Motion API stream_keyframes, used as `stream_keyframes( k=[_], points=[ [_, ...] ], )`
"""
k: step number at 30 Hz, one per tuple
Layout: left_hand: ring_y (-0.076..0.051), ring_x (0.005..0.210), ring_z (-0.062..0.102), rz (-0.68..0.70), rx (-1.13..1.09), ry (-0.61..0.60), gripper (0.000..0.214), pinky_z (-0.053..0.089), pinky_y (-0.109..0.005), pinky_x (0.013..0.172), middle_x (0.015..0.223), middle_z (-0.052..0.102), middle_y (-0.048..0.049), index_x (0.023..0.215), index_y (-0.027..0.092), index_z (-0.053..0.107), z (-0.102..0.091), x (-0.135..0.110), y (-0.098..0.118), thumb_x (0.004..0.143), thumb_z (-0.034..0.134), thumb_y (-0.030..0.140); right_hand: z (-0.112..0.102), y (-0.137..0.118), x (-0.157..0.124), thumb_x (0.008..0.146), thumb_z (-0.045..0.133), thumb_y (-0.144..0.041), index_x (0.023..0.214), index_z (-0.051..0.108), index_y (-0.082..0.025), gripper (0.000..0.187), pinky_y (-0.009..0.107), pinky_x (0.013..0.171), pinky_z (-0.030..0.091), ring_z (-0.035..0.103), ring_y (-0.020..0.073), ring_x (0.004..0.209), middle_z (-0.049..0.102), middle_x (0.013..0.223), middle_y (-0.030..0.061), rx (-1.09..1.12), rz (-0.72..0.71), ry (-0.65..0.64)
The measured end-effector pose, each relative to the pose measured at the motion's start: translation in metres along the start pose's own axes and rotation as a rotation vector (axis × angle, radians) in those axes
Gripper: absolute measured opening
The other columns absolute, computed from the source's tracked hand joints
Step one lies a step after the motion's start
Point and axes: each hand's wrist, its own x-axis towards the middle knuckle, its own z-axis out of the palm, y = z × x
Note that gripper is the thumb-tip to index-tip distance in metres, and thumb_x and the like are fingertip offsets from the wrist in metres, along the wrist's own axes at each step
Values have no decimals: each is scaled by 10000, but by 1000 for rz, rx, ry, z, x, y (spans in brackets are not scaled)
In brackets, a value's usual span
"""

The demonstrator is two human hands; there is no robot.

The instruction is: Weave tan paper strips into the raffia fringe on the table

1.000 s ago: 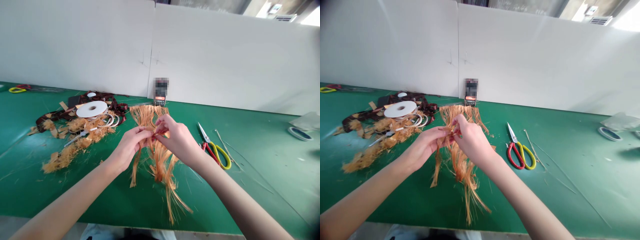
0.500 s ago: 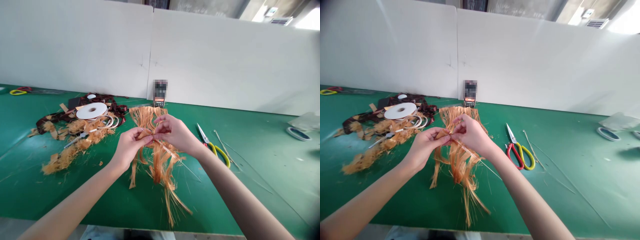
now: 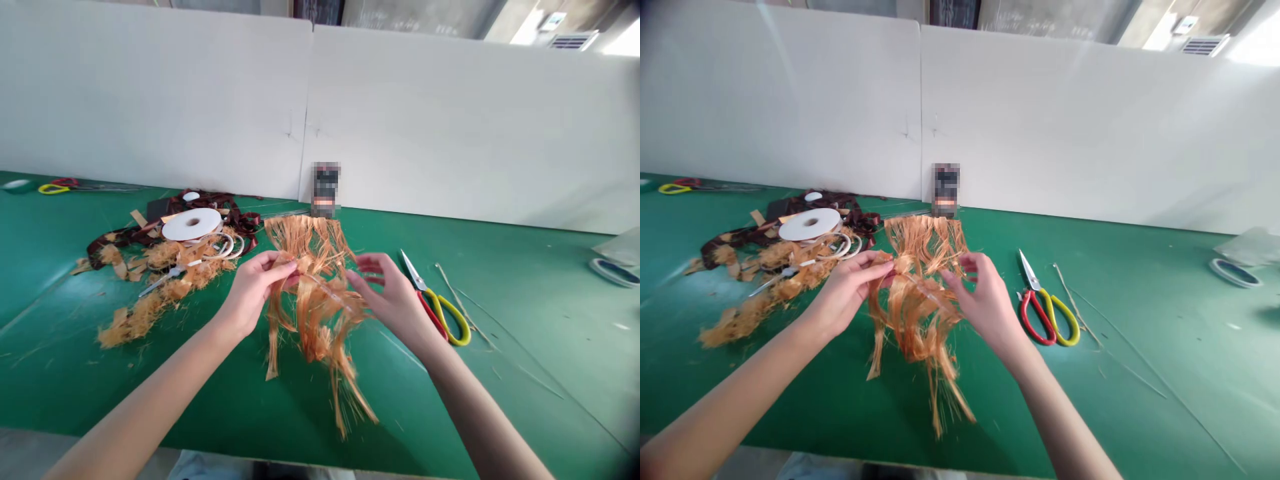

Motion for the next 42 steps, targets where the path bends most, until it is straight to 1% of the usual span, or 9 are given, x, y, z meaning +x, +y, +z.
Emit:
stream_keyframes(
  k=[8,12,17,19,22,25,29,35,42],
  points=[
    [-112,761,656,-9,-42,3,131,524,-235,761,803,700,3,780,155,685,-2,4,-3,684,762,200,-17,24,-57,878,414,-623,806,584,-177,483,303,583,470,586,166,594,635,702,52,210,295,-386],
    [-121,774,650,16,-17,5,140,510,-242,759,807,699,0,789,161,680,1,3,-1,688,758,220,-22,26,-70,882,464,-580,908,625,-161,449,243,448,326,428,91,454,653,714,40,288,332,-410],
    [-157,867,631,28,199,-3,174,478,-286,821,908,682,-24,890,173,669,-4,4,-1,744,693,262,-30,33,-78,827,575,-537,840,702,-168,391,277,592,407,520,156,577,597,555,16,236,247,-262],
    [-186,1013,605,181,327,13,230,455,-317,886,1074,658,-37,1022,208,640,-7,2,0,796,624,248,-32,35,-81,814,590,-534,834,713,-168,387,271,547,372,488,148,546,593,553,16,249,274,-211],
    [-210,1178,527,669,644,36,230,385,-381,1013,1226,593,-41,1058,245,608,-9,-7,7,835,579,194,-35,34,-84,796,614,-532,845,719,-162,388,263,499,311,428,131,511,576,542,12,290,335,-174],
    [-214,1144,548,1134,1032,11,223,392,-400,1006,1196,608,-47,1018,255,632,-6,-17,18,831,602,138,-37,33,-87,777,639,-533,837,721,-161,385,257,496,296,409,120,506,557,528,5,332,363,-151],
    [-220,1078,598,1484,1373,-7,282,419,-390,946,1139,677,4,1022,337,666,0,-20,23,802,669,162,-38,30,-91,756,655,-538,815,724,-164,385,261,502,316,454,134,515,561,518,11,355,399,-149],
    [-198,1074,624,1419,1354,-114,285,375,-356,981,1141,709,38,1064,332,669,-1,-13,11,841,640,158,-40,22,-96,751,667,-486,767,733,-177,316,295,568,367,481,154,528,557,507,8,362,377,-93],
    [-202,1057,652,1424,1303,-156,282,391,-372,979,1078,736,47,1014,346,685,-3,-14,8,825,647,139,-44,24,-98,758,641,-554,781,726,-171,393,272,508,208,344,114,472,517,490,-3,369,438,-212]
  ],
)
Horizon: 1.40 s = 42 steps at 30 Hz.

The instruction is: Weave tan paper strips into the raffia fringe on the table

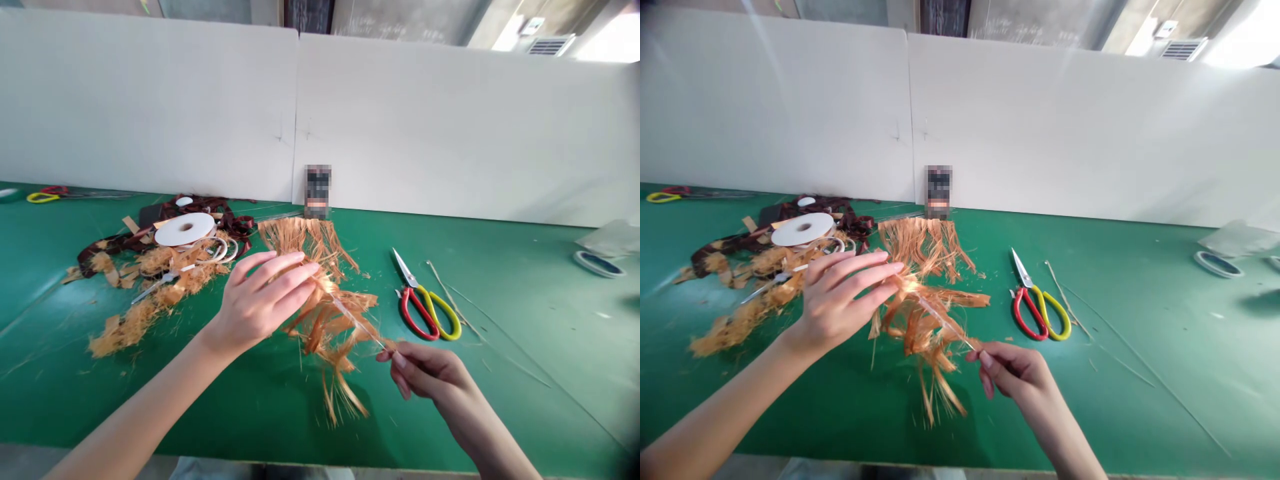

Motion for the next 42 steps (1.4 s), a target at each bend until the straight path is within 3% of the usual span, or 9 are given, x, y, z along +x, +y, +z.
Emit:
stream_keyframes(
  k=[7,13,19,22,25,30,35,39,42],
  points=[
    [-192,1004,684,-117,-44,-8,153,357,-421,1014,898,769,60,862,303,667,-2,13,4,861,608,162,-2,4,2,733,649,-583,773,718,-180,412,269,507,217,353,120,477,513,488,-3,7,24,-13],
    [-189,1055,665,-11,-51,-143,234,353,-404,1015,1010,759,22,907,296,694,-4,12,-3,867,560,109,-1,5,1,738,668,-546,781,731,-166,388,265,510,197,342,109,481,514,491,-2,38,32,-23],
    [-240,1111,640,-250,-282,-355,227,370,-446,1000,1039,752,-5,929,293,711,-2,8,-1,869,560,134,-2,3,0,729,701,-521,732,716,-156,365,270,516,136,311,92,473,456,458,-22,121,50,-59],
    [-222,1080,654,-208,-246,-293,246,384,-404,967,1032,754,2,991,288,695,2,3,-1,866,568,118,-2,2,-1,720,712,-516,723,715,-155,361,268,513,131,336,91,468,463,463,-18,128,56,-58],
    [-173,1013,673,-5,-38,-126,299,391,-334,934,1015,756,13,1070,258,654,7,-2,1,858,561,68,-1,1,-3,717,716,-517,727,725,-151,366,265,514,139,337,87,467,470,460,-18,126,59,-54],
    [-122,964,659,143,201,37,260,375,-282,968,942,750,29,1000,196,630,17,1,11,858,527,5,-3,5,-4,711,709,-543,732,739,-139,406,269,521,160,336,92,484,477,457,-15,90,47,-33],
    [-203,1211,535,-80,-32,-75,181,382,-388,1031,1235,637,-40,921,212,650,14,2,13,872,558,64,-7,12,-3,692,735,-525,731,737,-146,382,273,541,240,377,104,512,483,487,-19,111,27,69],
    [-208,1273,485,-490,-556,-146,363,400,-397,1063,1447,444,-51,1256,302,540,1,0,8,902,584,234,-12,18,-2,665,752,-538,730,730,-141,403,263,524,224,368,94,498,470,489,-24,161,69,90],
    [-174,1252,508,-767,-856,-156,419,395,-339,1074,1386,528,-14,1337,345,465,-3,0,3,927,549,334,-13,19,-3,655,757,-550,716,723,-135,420,259,522,200,355,87,490,454,470,-27,162,85,86]
  ],
)
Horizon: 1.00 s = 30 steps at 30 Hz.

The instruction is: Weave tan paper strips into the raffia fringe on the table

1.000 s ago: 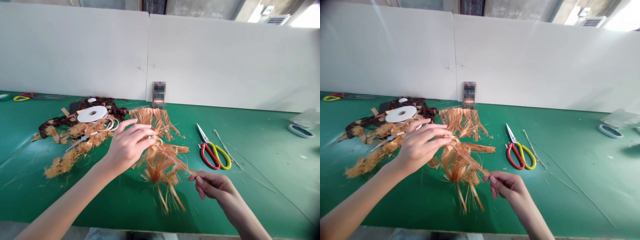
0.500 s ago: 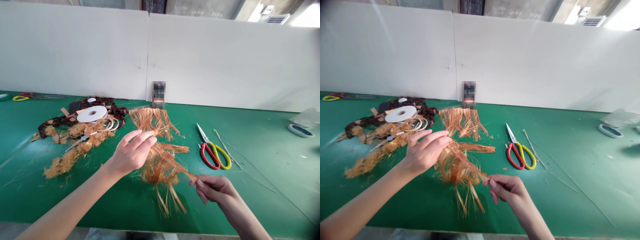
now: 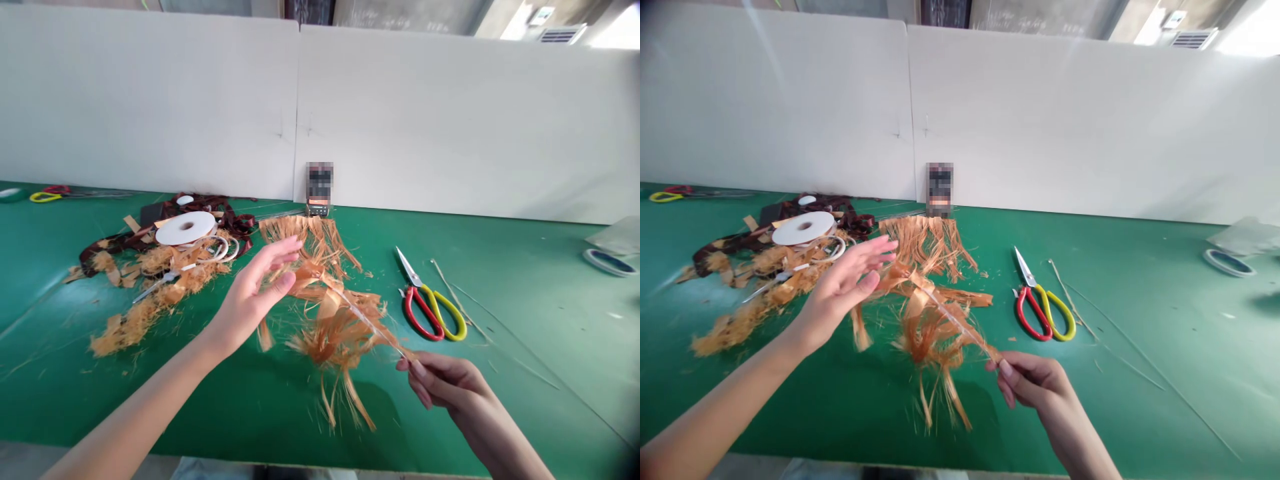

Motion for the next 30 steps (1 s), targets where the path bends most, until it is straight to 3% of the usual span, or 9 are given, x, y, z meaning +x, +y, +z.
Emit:
stream_keyframes(
  k=[5,11,16,22,25,27,30],
  points=[
    [-121,1029,625,-185,-181,-50,238,505,-186,852,1139,678,12,1113,326,660,-2,4,-1,889,605,381,0,-1,-1,631,765,-574,708,724,-133,449,258,530,169,344,80,485,460,469,-25,9,29,-19],
    [-69,721,629,-168,-244,-14,85,501,-131,637,796,687,36,880,272,722,0,10,8,821,698,329,1,-4,-3,645,752,-583,716,735,-131,457,262,529,150,336,78,482,445,467,-27,2,36,-63],
    [-68,753,640,-146,-167,-20,84,495,-129,658,845,711,44,885,287,727,-6,14,12,810,707,255,1,-6,-6,642,758,-575,719,741,-134,449,259,518,161,328,73,474,447,471,-26,29,46,-83],
    [-68,754,602,-109,-167,-126,125,475,-134,661,807,685,37,811,257,725,-13,15,13,856,618,212,1,-7,-7,646,754,-581,730,746,-140,449,258,518,162,345,77,480,434,469,-30,0,36,-71],
    [-70,720,609,-145,-201,-145,68,492,-139,637,806,667,42,863,265,712,-13,16,16,807,690,234,0,-7,-7,647,752,-582,728,742,-144,445,259,525,175,352,82,488,437,475,-31,-10,39,-60],
    [-81,732,640,-164,-214,-157,161,521,-154,649,842,675,39,928,288,711,-12,16,17,778,727,229,0,-8,-7,645,747,-594,731,742,-144,457,259,531,174,348,84,491,438,476,-30,-11,44,-62],
    [-92,752,655,-130,-197,-184,103,538,-167,661,884,685,15,868,268,740,-12,16,18,796,704,205,0,-7,-8,639,742,-609,734,740,-141,478,261,540,164,342,89,496,440,477,-28,-12,49,-61]
  ],
)
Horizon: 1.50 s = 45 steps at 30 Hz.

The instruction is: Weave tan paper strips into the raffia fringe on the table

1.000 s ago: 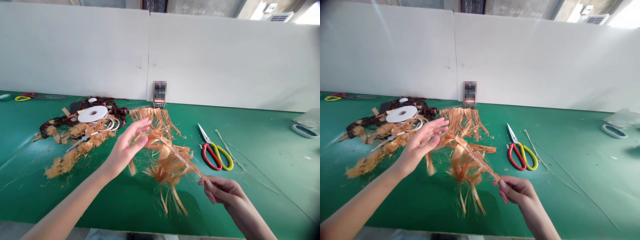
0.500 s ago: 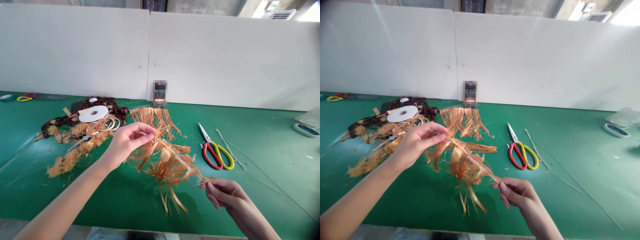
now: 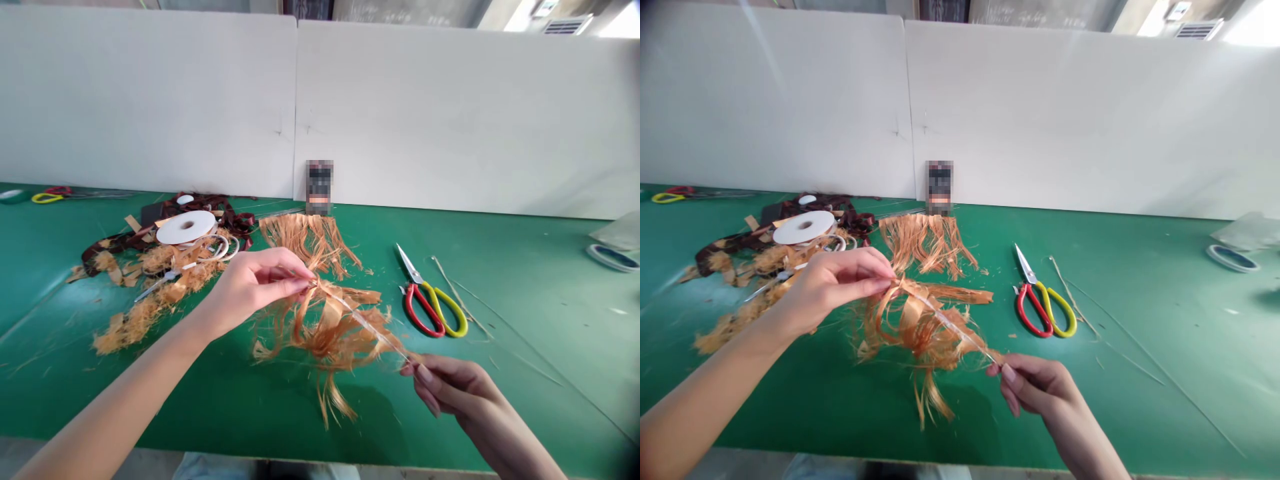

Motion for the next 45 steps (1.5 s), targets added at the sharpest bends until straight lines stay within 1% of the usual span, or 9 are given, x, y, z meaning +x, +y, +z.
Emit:
stream_keyframes(
  k=[4,12,21,27,29,32,37,40,45],
  points=[
    [-134,792,658,64,-13,-4,93,551,-221,682,887,690,-15,782,245,760,-2,-2,0,790,685,189,-1,1,0,652,741,-591,728,728,-145,453,268,548,169,341,100,500,448,480,-25,-5,-13,18],
    [-183,767,710,-161,154,52,160,575,-283,694,856,754,-14,866,256,732,1,-2,-3,741,746,354,-5,1,-3,690,706,-579,784,741,-158,433,283,549,201,349,127,524,472,494,-12,-106,-59,68],
    [-162,721,698,-174,25,107,98,584,-281,714,779,738,-15,777,206,724,4,-2,-10,706,773,253,-4,4,-1,692,724,-544,749,741,-156,392,275,534,273,381,119,520,476,489,-15,-88,-87,107],
    [-187,835,695,-125,-92,63,316,584,-332,748,1144,645,-76,1151,225,574,10,-8,-13,835,577,210,2,2,-4,683,720,-562,721,733,-154,410,269,517,280,396,124,516,489,499,-4,-81,-92,92],
    [-209,934,679,-37,25,77,403,557,-395,859,1253,578,-82,1197,240,515,13,-14,-13,812,503,122,3,2,-4,681,727,-552,729,738,-155,399,273,521,293,404,128,513,490,498,-5,-69,-96,99],
    [-259,1205,527,335,516,267,505,413,-469,1046,1298,533,-78,1232,256,488,21,-25,-13,765,484,63,4,2,-5,690,720,-548,733,744,-159,392,276,527,308,410,128,510,485,488,-9,-81,-113,108],
    [-263,1217,499,774,1162,551,629,341,-440,1051,1311,565,-70,1329,276,455,34,-35,-19,747,617,100,5,-1,-6,701,698,-560,739,751,-158,408,271,496,317,425,133,498,487,487,-2,-124,-108,93],
    [-225,1130,573,840,1352,472,470,267,-405,1061,1176,686,37,1220,343,567,35,-33,-24,807,623,127,7,-3,-8,704,693,-559,750,758,-158,409,273,500,333,425,133,497,505,491,4,-138,-106,75],
    [-223,1122,605,737,1225,278,347,229,-423,1018,1092,728,67,1096,355,628,29,-29,-25,848,606,114,9,-6,-8,730,676,-536,755,765,-175,373,281,536,372,431,137,510,519,494,5,-183,-136,78]
  ],
)
